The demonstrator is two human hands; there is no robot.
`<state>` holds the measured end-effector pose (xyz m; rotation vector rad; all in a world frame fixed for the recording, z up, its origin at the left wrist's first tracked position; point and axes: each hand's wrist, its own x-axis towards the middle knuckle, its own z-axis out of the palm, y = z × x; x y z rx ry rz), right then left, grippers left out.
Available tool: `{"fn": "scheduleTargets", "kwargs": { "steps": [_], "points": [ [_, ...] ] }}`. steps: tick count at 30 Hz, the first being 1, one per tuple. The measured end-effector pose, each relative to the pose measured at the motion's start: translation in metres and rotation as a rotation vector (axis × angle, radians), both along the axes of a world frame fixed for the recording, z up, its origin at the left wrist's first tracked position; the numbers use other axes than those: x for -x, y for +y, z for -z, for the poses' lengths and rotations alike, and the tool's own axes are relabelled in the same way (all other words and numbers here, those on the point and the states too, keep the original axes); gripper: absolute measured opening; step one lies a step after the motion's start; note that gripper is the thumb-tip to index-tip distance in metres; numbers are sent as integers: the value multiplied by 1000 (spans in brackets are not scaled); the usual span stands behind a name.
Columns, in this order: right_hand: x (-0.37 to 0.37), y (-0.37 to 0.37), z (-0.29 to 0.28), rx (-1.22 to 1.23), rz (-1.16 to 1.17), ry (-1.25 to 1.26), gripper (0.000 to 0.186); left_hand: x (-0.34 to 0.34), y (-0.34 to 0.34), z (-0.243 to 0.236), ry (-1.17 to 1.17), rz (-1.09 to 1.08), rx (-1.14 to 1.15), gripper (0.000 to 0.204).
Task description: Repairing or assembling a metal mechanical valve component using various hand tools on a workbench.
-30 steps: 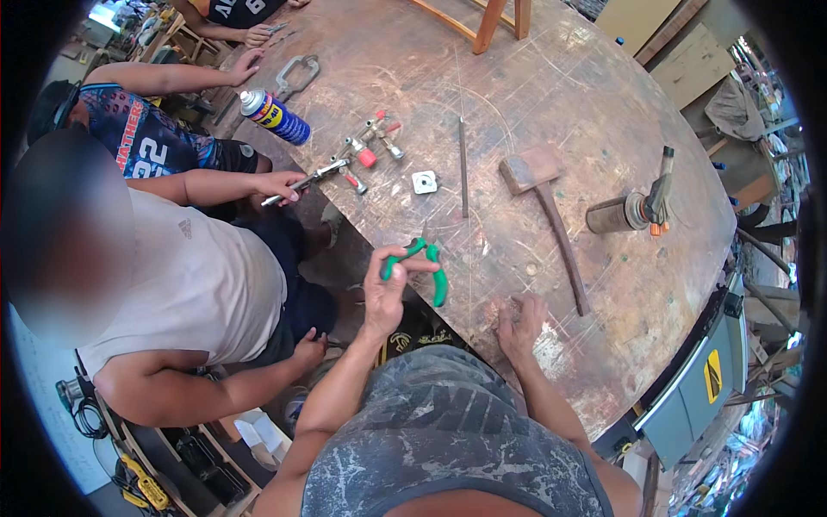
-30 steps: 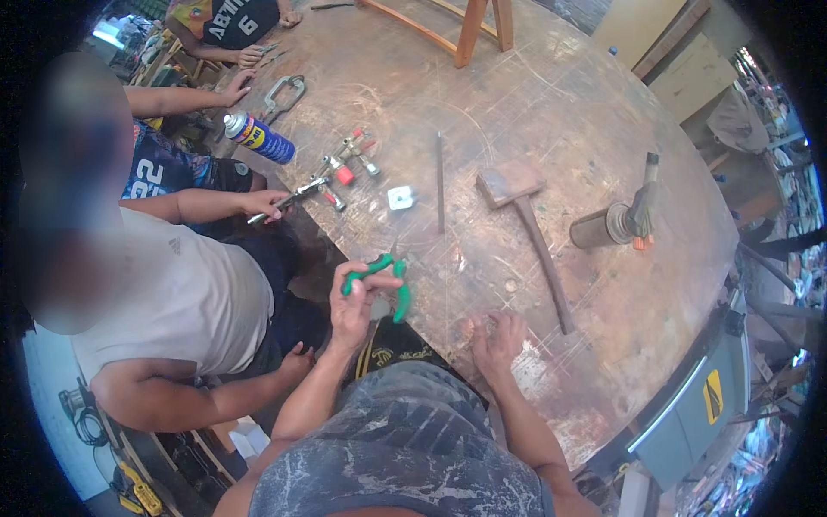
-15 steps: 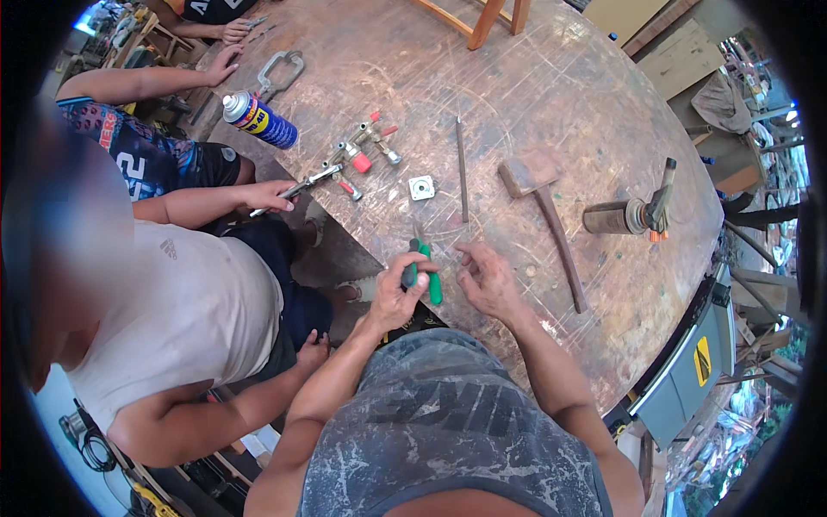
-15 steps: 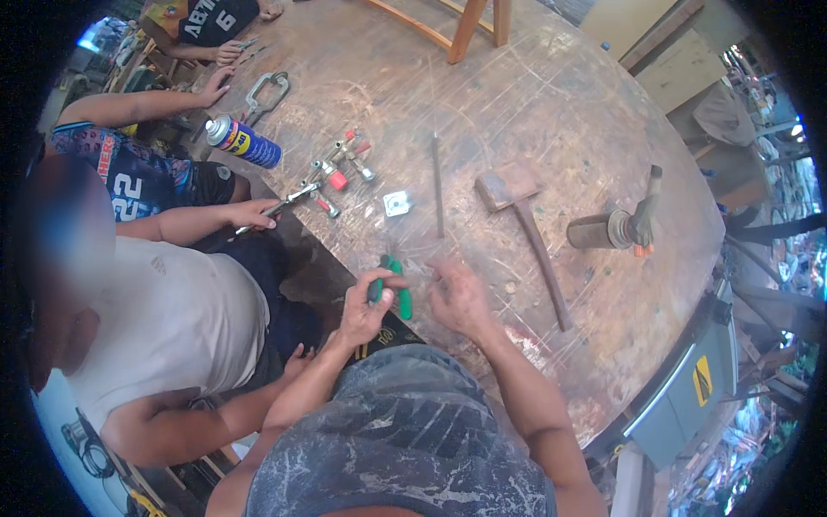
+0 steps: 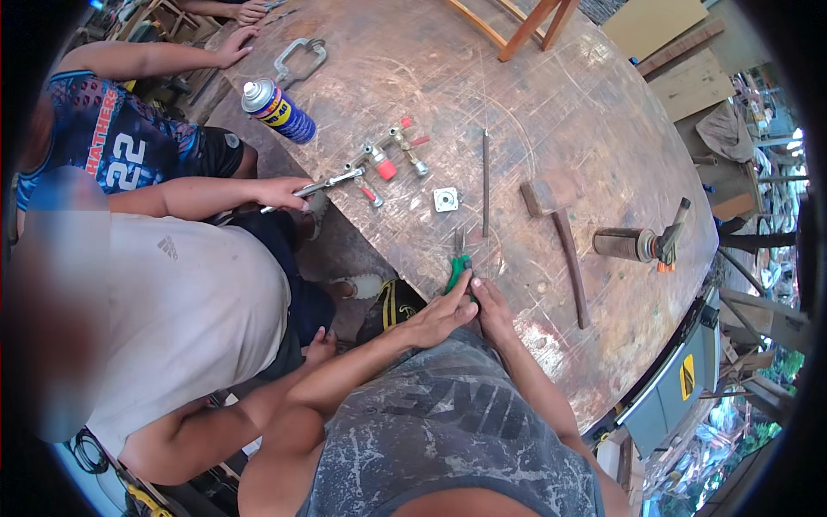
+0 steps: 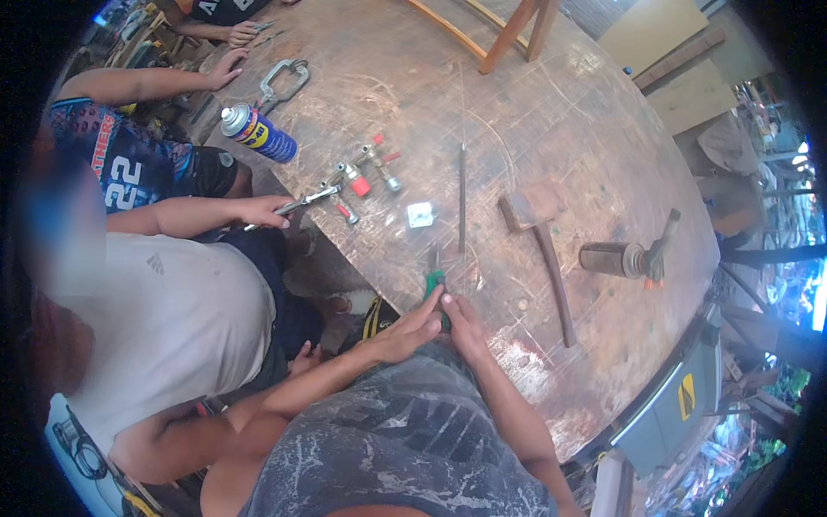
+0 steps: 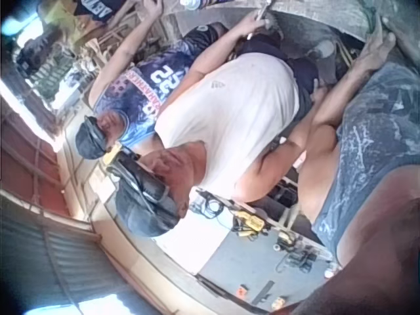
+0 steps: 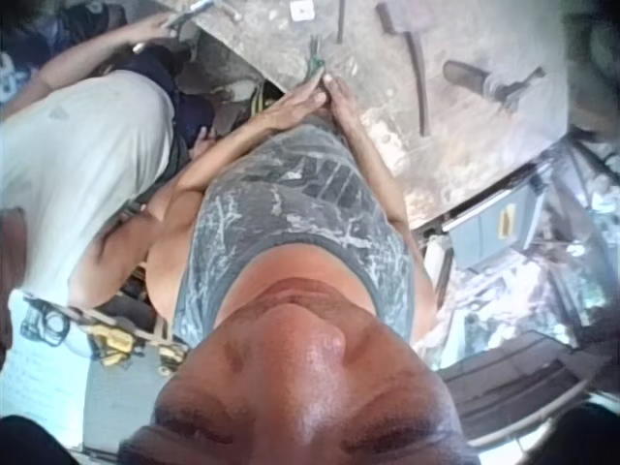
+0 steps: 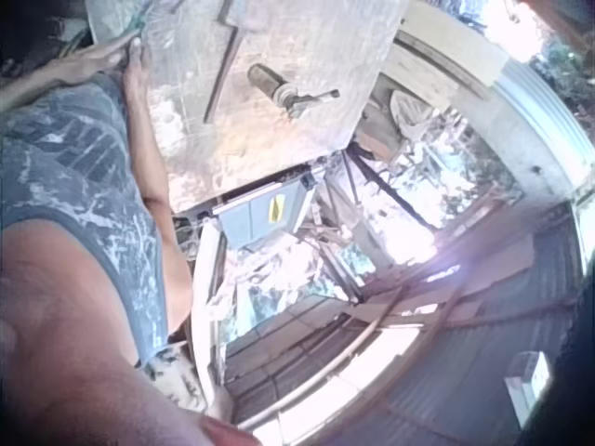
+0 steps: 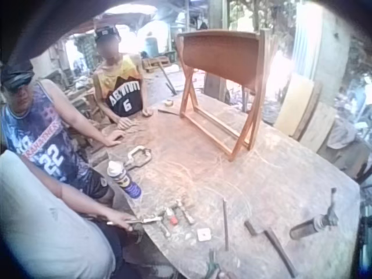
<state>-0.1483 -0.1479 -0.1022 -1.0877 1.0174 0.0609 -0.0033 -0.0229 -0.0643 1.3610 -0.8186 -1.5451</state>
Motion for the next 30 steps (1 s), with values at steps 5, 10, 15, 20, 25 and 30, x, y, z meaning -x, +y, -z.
{"fn": "scheduleTargets", "kwargs": {
  "steps": [5,10,15,20,25,30],
  "points": [
    [22,-7,-3,-48,58,-74,30,0,4,-21,-71,65,-21,103],
    [65,-31,-30,-253,301,-255,43,-4,-4,-17,-641,-343,30,54],
    [97,-36,-32,-452,338,-415,59,-29,-32,17,-1062,-468,50,49],
    [109,-20,-6,-330,356,-339,49,-57,-69,39,-1354,-436,122,57],
    [120,-15,3,-274,368,-311,44,-54,-78,44,-1512,-260,146,61],
    [126,-19,3,-231,406,-265,39,-41,-59,33,-1476,-424,203,67]
  ]
}}
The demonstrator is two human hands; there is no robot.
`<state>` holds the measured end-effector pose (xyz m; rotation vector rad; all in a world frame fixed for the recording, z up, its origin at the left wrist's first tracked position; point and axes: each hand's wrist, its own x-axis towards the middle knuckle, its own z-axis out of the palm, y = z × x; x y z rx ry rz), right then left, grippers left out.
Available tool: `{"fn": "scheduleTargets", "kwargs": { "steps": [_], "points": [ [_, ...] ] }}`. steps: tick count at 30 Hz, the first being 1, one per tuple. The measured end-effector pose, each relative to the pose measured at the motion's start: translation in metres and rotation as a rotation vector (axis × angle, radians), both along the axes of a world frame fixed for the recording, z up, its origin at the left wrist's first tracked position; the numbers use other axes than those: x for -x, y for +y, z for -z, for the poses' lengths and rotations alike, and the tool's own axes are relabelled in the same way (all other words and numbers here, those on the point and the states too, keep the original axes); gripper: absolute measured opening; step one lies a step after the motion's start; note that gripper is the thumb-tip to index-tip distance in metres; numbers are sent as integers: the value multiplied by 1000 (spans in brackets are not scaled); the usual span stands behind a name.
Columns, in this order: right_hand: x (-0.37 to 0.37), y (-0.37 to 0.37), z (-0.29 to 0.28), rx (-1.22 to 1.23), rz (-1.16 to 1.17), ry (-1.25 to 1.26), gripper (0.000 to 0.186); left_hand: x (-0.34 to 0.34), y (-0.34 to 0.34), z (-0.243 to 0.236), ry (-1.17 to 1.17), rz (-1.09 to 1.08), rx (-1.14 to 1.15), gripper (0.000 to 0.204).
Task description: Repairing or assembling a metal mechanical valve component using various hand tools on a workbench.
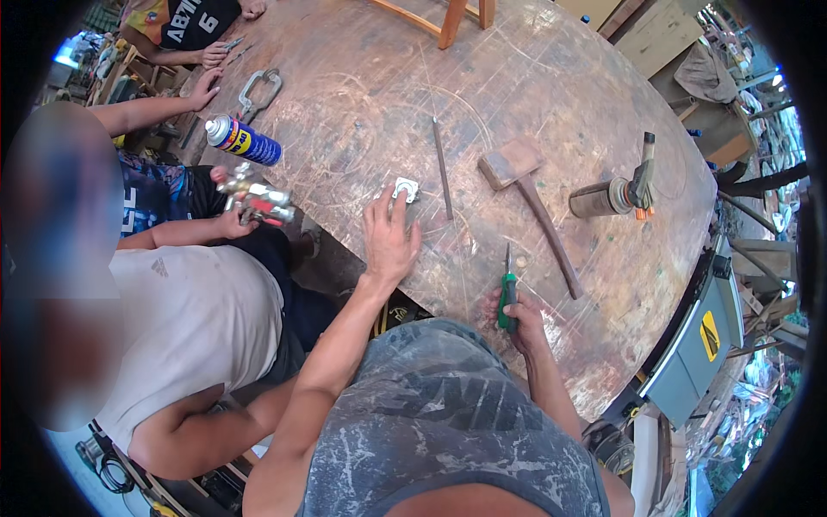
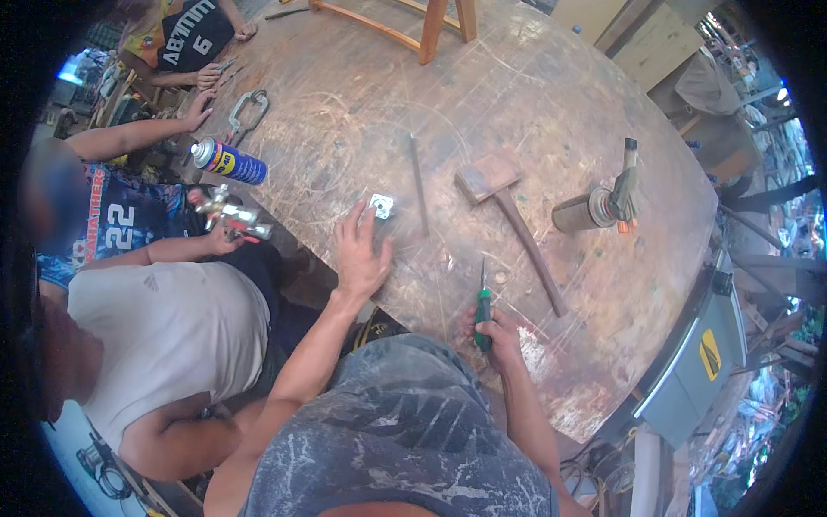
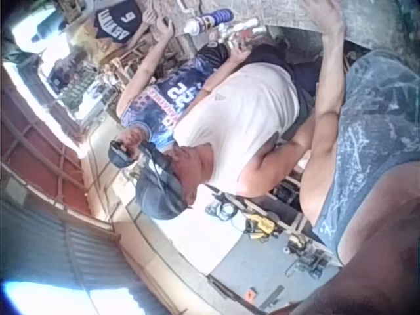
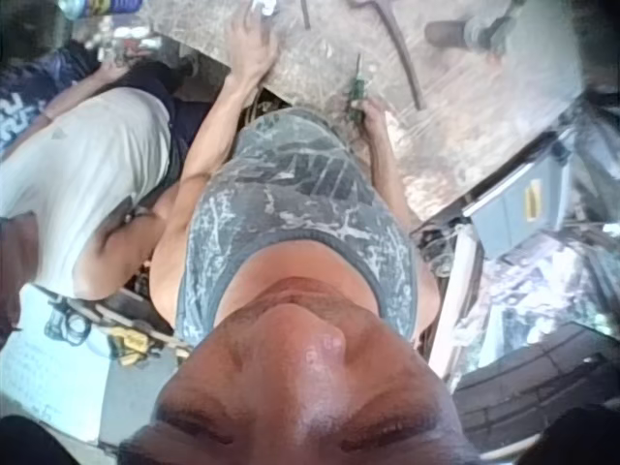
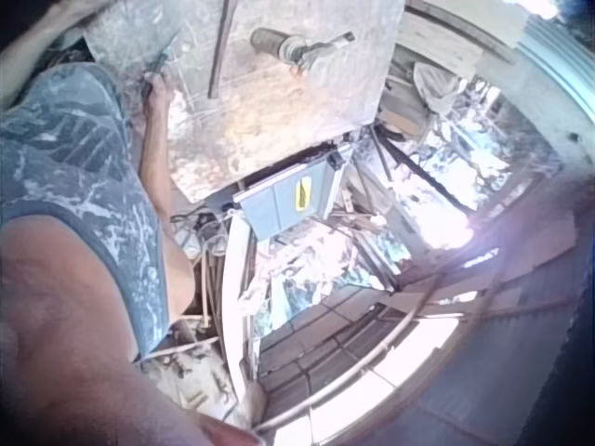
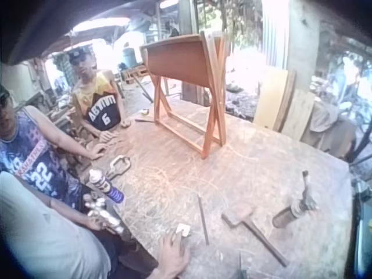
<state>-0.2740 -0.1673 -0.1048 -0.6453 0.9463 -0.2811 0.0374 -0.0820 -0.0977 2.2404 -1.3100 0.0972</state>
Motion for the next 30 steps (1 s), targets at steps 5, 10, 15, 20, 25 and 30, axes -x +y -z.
{"fn": "scheduleTargets", "kwargs": {
  "steps": [5,10,15,20,25,30],
  "points": [
    [7,-7,2,151,-144,158,36,-6,-1,3,99,-65,12,72],
    [10,-8,4,263,-371,278,25,-7,-4,7,117,-115,52,78],
    [5,-10,7,573,-468,274,28,-4,-2,6,147,-148,17,81],
    [3,-14,6,495,-476,255,32,-8,1,6,156,-152,-7,83],
    [5,-16,12,580,-540,306,35,-32,-13,15,56,47,-67,69],
    [10,-14,22,596,-560,295,37,-64,-28,11,148,199,-303,75]
  ]
}}
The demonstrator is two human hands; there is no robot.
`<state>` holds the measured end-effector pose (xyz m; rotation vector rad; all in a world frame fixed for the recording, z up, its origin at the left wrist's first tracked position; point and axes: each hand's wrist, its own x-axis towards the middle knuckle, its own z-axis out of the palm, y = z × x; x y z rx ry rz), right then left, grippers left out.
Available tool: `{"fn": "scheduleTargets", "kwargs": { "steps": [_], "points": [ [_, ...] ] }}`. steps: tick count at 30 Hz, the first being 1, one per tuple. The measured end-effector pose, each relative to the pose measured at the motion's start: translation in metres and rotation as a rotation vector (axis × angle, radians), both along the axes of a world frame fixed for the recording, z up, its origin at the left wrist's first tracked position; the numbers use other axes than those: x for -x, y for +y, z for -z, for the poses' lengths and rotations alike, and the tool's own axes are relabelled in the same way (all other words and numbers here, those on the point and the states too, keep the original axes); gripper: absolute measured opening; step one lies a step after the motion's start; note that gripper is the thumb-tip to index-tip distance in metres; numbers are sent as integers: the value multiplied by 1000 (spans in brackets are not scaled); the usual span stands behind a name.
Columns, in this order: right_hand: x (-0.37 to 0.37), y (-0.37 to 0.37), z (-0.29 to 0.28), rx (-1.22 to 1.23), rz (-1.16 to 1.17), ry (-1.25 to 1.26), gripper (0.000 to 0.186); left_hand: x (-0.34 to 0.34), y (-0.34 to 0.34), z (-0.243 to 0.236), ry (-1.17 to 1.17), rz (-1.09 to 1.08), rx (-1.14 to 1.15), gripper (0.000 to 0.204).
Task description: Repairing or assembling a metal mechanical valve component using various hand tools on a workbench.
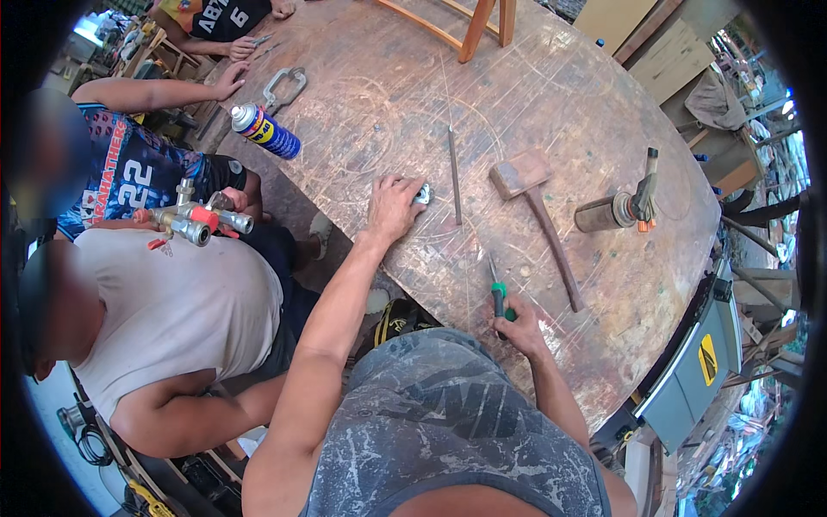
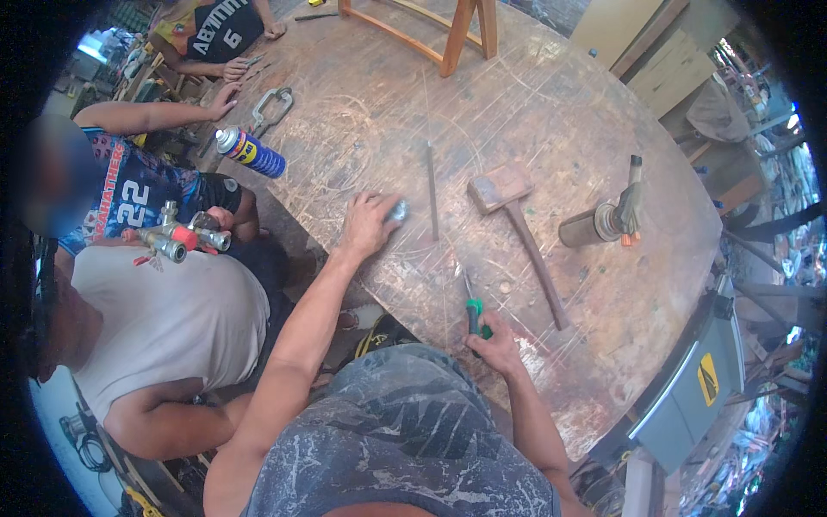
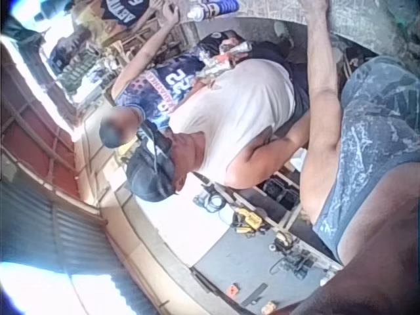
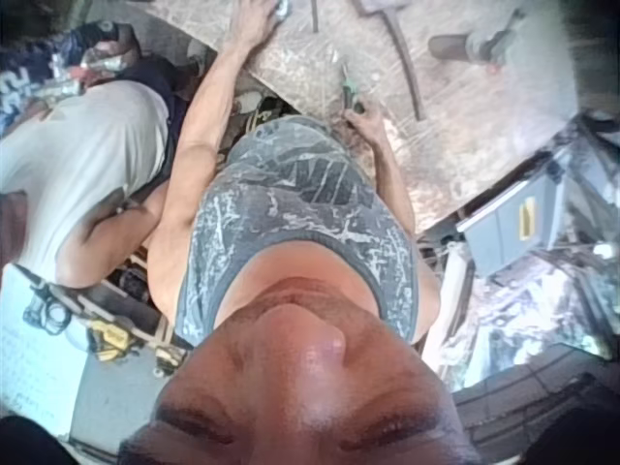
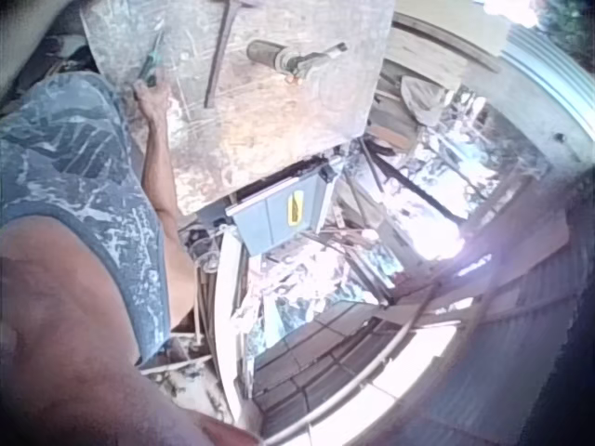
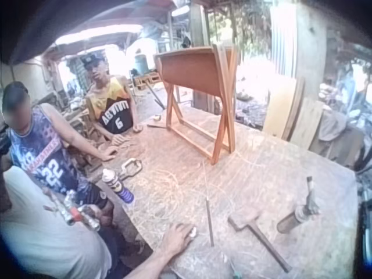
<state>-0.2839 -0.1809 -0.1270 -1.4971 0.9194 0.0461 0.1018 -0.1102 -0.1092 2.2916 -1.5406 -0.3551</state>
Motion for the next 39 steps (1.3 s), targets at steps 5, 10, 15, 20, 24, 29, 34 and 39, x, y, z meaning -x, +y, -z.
{"fn": "scheduleTargets", "kwargs": {
  "steps": [5,10,15,20,24,29,34,39],
  "points": [
    [4,-1,1,60,5,32,37,22,10,-12,-24,-130,3,108],
    [4,-3,-3,57,2,17,37,38,27,-9,30,-269,96,116],
    [-6,-6,-12,85,-36,-54,37,54,50,3,67,-317,127,114],
    [-17,-5,-33,573,-190,10,43,80,83,9,113,-357,122,111],
    [-18,-11,-36,829,-226,0,52,101,122,13,95,-399,256,73],
    [-13,-13,-10,984,-169,-135,52,122,158,21,58,-459,355,31],
    [-11,-7,14,1202,-101,-322,51,146,162,22,94,-643,338,44],
    [-7,-6,17,1200,-45,-251,48,169,158,28,162,-610,282,68]
  ]
}}
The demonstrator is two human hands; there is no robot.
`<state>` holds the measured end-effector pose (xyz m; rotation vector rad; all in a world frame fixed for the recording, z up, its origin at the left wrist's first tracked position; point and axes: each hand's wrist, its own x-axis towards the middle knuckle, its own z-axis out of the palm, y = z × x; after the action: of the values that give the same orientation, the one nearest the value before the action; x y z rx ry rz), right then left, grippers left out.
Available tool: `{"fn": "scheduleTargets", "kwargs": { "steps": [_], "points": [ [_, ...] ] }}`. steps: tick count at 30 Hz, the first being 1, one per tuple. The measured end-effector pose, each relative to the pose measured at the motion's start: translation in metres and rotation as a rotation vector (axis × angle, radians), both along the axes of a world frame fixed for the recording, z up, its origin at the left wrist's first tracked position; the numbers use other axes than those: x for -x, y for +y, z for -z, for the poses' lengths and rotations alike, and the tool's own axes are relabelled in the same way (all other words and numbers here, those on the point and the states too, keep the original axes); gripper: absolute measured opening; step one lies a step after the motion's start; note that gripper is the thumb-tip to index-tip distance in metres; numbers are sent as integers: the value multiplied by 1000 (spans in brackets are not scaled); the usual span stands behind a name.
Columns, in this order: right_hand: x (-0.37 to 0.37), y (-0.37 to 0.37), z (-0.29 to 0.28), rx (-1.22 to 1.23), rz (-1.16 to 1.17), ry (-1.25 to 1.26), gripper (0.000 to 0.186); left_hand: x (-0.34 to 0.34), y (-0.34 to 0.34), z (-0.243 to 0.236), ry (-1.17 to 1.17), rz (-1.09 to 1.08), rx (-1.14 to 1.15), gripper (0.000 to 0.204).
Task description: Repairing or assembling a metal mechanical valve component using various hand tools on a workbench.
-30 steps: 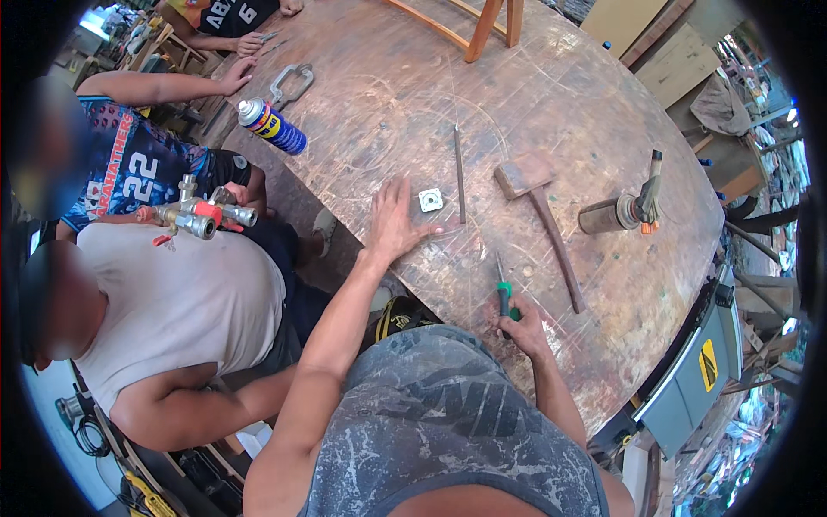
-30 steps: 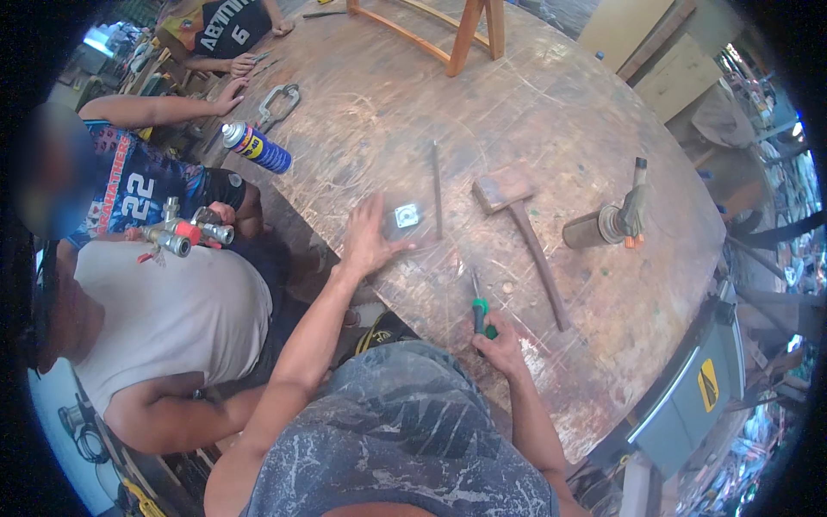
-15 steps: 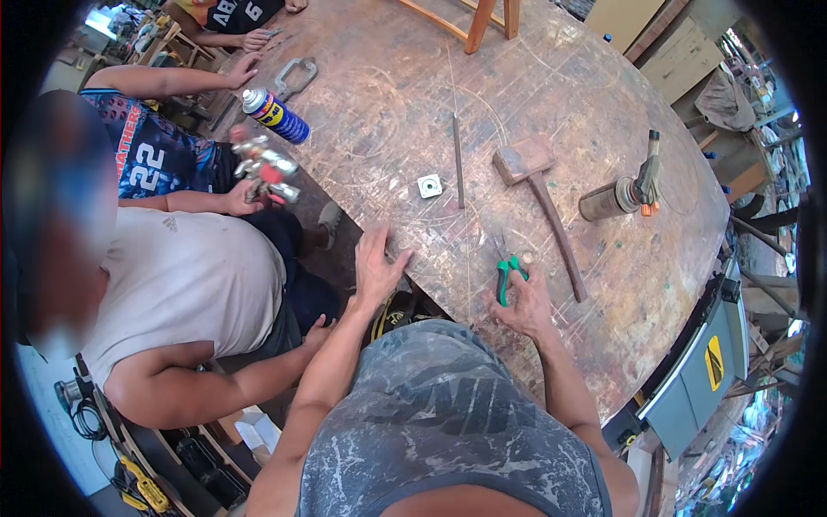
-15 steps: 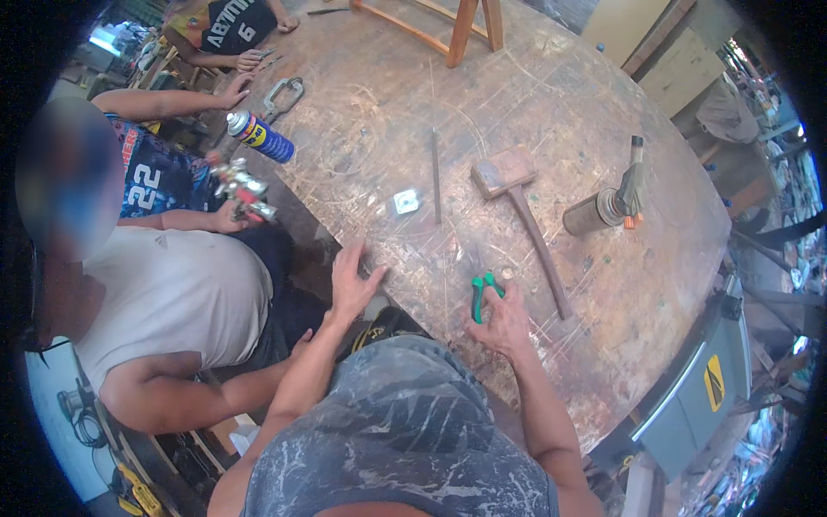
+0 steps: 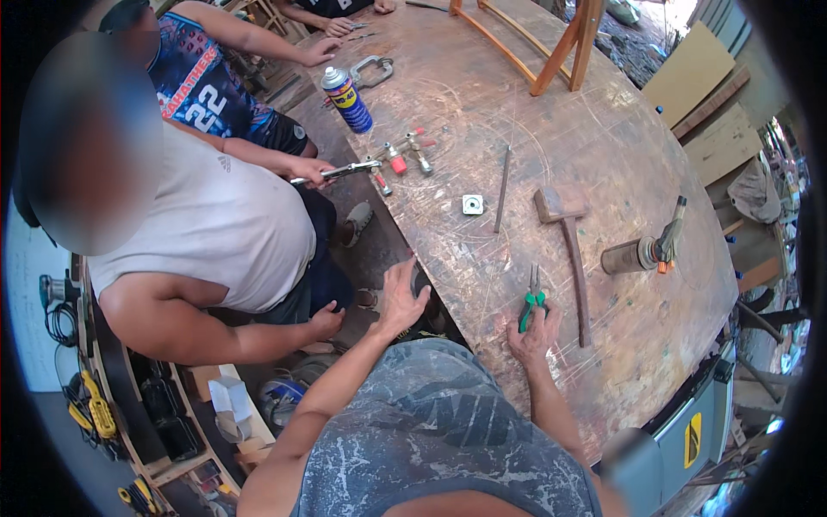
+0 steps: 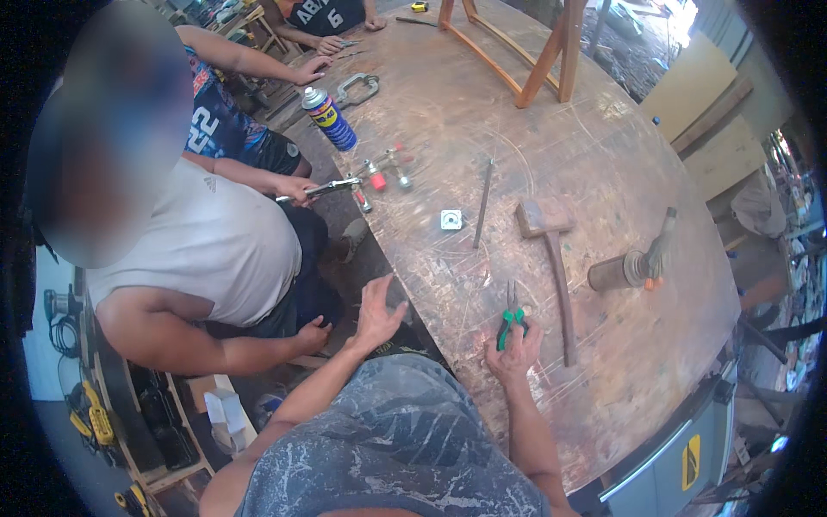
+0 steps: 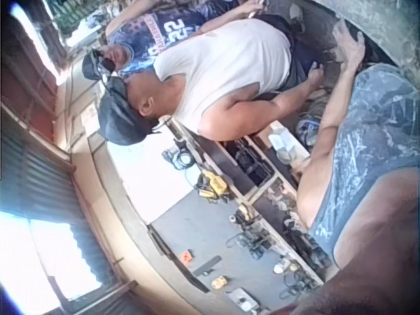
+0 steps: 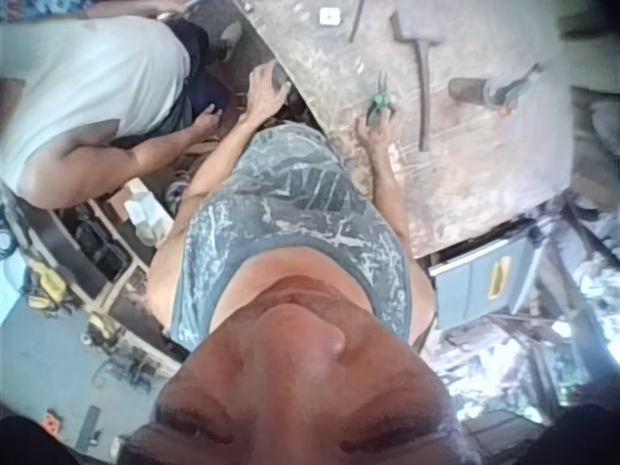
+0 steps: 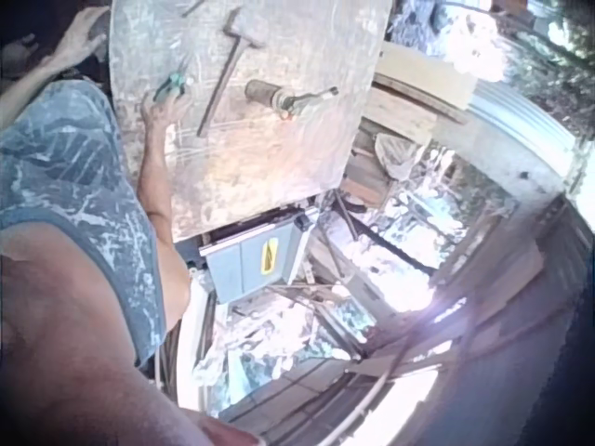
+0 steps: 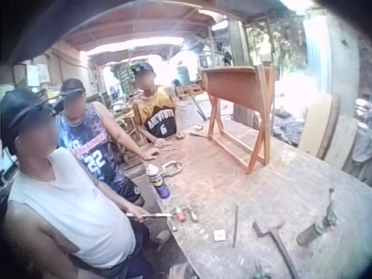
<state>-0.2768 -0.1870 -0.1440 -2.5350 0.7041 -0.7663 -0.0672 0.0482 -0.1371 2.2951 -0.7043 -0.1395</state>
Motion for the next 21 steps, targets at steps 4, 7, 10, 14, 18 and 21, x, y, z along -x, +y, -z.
{"fn": "scheduleTargets", "kwargs": {
  "steps": [4,7,10,14,18,21],
  "points": [
    [-1,1,-3,5,3,-28,50,4,11,17,60,-15,-60,66],
    [-2,3,-3,-22,33,-52,53,-2,30,32,172,-34,-103,55],
    [-2,0,1,-50,37,-107,55,-8,58,42,360,-170,-80,45],
    [4,-3,9,-132,84,-137,58,-11,109,41,286,-164,-351,41],
    [7,-6,15,-212,136,-214,56,-8,141,33,140,2,-614,74],
    [9,-8,16,-236,122,-266,57,-13,148,25,180,37,-749,83]
  ]
}}
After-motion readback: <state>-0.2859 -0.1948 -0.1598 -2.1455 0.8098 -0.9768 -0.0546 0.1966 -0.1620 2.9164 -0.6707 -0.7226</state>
